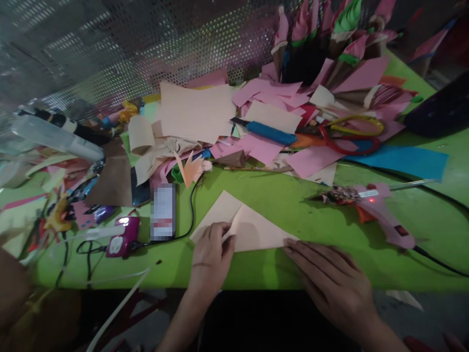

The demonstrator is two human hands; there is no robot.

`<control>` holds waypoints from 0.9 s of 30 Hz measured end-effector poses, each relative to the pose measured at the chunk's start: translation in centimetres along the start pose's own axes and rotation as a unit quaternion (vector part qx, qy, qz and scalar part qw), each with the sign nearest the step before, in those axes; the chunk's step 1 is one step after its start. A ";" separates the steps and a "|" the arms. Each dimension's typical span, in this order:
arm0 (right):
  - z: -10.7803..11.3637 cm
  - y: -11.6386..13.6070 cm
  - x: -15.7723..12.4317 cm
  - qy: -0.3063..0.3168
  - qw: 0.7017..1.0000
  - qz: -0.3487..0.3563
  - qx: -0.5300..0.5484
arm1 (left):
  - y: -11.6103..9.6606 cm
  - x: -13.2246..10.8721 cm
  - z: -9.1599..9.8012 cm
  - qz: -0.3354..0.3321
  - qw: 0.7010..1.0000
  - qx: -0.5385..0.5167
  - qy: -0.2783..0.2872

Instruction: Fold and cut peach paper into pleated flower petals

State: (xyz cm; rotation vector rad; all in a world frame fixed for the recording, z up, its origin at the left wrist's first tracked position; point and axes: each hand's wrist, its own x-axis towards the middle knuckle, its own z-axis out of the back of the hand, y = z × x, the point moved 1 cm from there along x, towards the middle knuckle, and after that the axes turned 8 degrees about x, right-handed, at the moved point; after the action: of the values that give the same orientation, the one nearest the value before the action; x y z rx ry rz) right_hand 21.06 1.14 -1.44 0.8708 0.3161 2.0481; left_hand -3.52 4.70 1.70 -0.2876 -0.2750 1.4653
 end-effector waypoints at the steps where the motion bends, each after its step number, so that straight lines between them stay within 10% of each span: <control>1: 0.0 0.0 0.0 0.000 1.000 -0.001 0.000 | 0.0 0.0 -0.1 -0.002 1.000 0.002 -0.003; 21: 0.2 0.1 0.5 0.032 0.999 -0.016 -0.024 | -0.2 0.0 -0.1 -0.021 0.999 0.036 -0.002; 27: 0.0 0.4 0.6 0.060 0.996 -0.043 -0.050 | -0.3 0.1 -0.3 -0.057 0.988 0.123 -0.076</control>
State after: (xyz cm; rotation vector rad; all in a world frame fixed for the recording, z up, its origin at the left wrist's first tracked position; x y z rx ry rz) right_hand 20.57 1.36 -0.93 0.6650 0.3088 2.0212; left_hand -3.14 4.74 1.54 0.0394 -0.2273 1.3939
